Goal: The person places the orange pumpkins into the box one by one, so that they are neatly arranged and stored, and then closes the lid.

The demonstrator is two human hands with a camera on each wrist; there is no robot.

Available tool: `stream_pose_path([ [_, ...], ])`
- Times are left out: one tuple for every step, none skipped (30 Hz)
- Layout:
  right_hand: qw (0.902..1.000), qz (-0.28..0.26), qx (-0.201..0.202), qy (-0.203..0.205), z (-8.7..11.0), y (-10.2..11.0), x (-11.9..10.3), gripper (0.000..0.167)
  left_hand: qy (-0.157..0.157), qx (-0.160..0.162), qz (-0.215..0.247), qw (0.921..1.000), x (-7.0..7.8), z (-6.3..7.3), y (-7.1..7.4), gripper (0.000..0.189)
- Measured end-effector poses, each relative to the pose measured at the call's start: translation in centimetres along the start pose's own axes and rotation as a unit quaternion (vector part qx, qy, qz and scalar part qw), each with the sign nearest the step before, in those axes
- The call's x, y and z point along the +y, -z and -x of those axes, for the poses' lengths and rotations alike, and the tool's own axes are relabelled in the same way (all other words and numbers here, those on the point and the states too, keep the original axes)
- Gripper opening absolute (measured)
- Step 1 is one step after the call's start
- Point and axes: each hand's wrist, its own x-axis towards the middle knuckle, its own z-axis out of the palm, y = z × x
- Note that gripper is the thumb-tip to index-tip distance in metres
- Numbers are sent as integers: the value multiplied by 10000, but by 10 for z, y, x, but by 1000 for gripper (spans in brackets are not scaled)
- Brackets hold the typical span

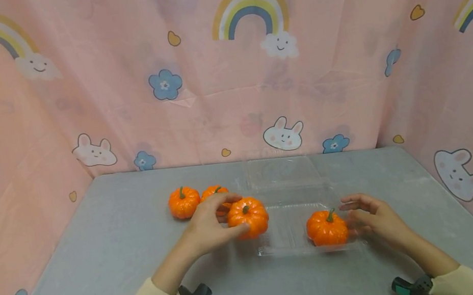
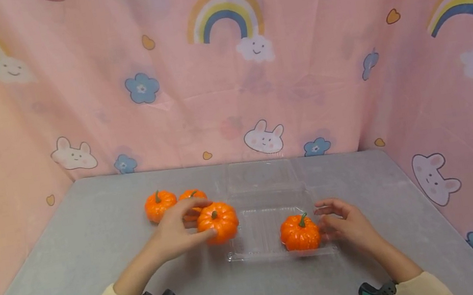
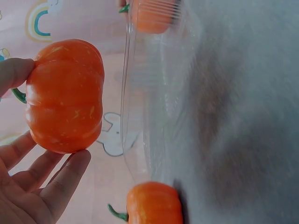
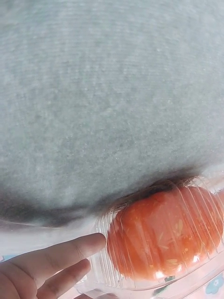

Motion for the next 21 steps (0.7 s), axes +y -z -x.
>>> stream_pose_path([
  [10000,10,3,3,0,0,0,45,-25,-13,10,10000,1,-2,-2,55],
  [10000,19,-1,5,0,0,1,45,-24,-30,7,10000,1,-3,-3,55],
  [10000,20,-5,7,0,0,1,45,-21,-50,11,10000,2,-4,-5,55],
  [10000,15,-11,3,0,1,1,46,-15,-78,15,10000,3,-5,-6,55],
  [10000,13,-18,0,0,1,1,46,-8,-108,26,9999,4,-7,-8,55],
  [10000,9,-27,3,0,1,1,46,3,-141,27,9999,5,-8,-10,55],
  [10000,2,-33,3,0,1,1,46,9,-175,31,9998,6,-9,-12,56],
  [10000,-7,-39,4,0,1,1,47,6,-210,15,9998,6,-11,-14,56],
  [10000,-18,-42,5,0,1,1,47,-11,-235,4,9997,7,-12,-15,57],
  [10000,-23,-47,4,0,1,1,47,-37,-268,-2,9996,8,-14,-17,57],
  [10000,-30,-51,3,0,1,1,47,-80,-293,5,9995,8,-16,-19,57],
  [10000,-33,-55,5,0,1,2,47,-107,-329,6,9994,9,-17,-21,57],
  [10000,-35,-60,6,0,2,2,47,-123,-368,26,9992,9,-19,-23,57],
  [10000,-41,-60,7,0,2,2,47,-143,-406,26,9991,10,-20,-26,57],
  [10000,-46,-58,7,1,2,2,48,-164,-438,36,9989,10,-22,-28,57],
  [10000,-42,-59,8,1,2,2,48,-199,-474,46,9987,10,-23,-31,57],
  [10000,-41,-60,10,1,2,2,48,-219,-508,55,9985,10,-25,-33,56],
  [10000,-38,-63,12,1,2,2,48,-217,-545,50,9983,10,-26,-36,56],
  [10000,-45,-61,11,1,2,2,47,-247,-571,43,9981,10,-27,-38,56],
  [10000,-50,-58,10,1,1,2,47,-285,-592,25,9978,9,-29,-41,56],
  [10000,-50,-61,11,1,1,2,47,-318,-619,16,9976,9,-30,-44,55],
])
